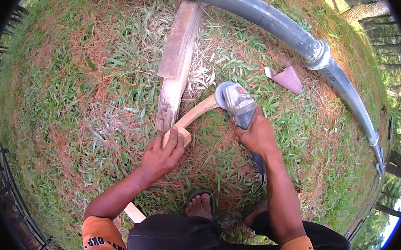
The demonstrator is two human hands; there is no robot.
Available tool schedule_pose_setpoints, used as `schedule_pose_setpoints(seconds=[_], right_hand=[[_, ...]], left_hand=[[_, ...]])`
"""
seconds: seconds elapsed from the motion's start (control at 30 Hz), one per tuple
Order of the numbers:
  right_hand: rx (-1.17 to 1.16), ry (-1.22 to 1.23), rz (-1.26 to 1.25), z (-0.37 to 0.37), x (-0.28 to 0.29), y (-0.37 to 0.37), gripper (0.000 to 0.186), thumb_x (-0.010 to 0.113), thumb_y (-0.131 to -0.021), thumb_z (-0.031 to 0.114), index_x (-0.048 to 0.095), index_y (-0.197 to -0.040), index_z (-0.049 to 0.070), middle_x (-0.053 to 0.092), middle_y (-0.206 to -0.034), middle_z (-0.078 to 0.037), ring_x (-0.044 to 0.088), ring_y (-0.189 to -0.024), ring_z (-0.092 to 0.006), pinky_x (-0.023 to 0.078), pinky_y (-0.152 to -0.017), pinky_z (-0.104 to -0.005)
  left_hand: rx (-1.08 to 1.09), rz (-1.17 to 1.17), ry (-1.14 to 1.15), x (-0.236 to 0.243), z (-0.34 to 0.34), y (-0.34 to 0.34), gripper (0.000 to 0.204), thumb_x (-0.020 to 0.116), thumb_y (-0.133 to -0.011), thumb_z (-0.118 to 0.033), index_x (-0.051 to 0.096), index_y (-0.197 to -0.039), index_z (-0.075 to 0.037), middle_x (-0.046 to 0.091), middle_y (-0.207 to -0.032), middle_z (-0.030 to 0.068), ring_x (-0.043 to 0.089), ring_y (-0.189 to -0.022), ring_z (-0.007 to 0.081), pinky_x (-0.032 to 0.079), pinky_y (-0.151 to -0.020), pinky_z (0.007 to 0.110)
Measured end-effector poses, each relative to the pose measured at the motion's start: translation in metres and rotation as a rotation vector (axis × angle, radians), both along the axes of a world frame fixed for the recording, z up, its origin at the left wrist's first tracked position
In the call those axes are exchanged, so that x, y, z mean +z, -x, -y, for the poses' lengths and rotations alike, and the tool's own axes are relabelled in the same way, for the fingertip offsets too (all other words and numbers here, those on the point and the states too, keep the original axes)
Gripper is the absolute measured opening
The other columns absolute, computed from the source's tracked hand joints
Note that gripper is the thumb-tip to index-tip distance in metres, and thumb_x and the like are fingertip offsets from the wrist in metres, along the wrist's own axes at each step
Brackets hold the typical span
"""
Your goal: The person shapes a piece of wood using an angle grinder while holding the wood by hand.
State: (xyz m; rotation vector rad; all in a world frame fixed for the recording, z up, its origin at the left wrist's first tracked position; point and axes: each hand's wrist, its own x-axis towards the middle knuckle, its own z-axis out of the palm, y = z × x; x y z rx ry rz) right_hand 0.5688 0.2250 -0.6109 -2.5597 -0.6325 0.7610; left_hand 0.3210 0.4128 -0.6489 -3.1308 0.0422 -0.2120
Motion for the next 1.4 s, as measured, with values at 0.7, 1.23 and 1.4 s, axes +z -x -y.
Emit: schedule_pose_setpoints(seconds=[0.7,1.23,1.4], right_hand=[[0.162,0.049,-0.111,-0.011,0.020,-0.009,0.067,0.081,-0.074,0.025,0.053,-0.123,-0.012,0.071,-0.100,-0.032,0.071,-0.094,-0.0452,0.056,-0.087,-0.0492],[0.041,0.017,-0.093,-0.014,0.001,0.043,0.070,0.080,-0.076,0.020,0.045,-0.129,-0.007,0.071,-0.095,-0.030,0.071,-0.091,-0.0480,0.058,-0.081,-0.0531],[0.130,-0.029,-0.107,-0.007,-0.001,0.051,0.074,0.083,-0.073,0.022,0.044,-0.128,-0.008,0.070,-0.094,-0.032,0.070,-0.088,-0.0480,0.058,-0.079,-0.0526]], left_hand=[[-0.055,-0.009,-0.011,0.006,-0.001,0.001,0.052,0.063,-0.084,-0.010,0.054,-0.134,0.001,0.058,-0.129,0.0229,0.063,-0.108,0.0414,0.057,-0.083,0.047],[0.101,-0.117,0.245,0.018,-0.012,-0.007,0.043,0.063,-0.081,-0.003,0.058,-0.123,0.003,0.059,-0.116,0.0180,0.063,-0.100,0.0336,0.060,-0.079,0.041],[0.091,-0.120,0.235,0.022,-0.011,-0.009,0.043,0.063,-0.081,-0.001,0.058,-0.123,0.003,0.060,-0.117,0.0184,0.064,-0.103,0.0344,0.060,-0.078,0.041]])
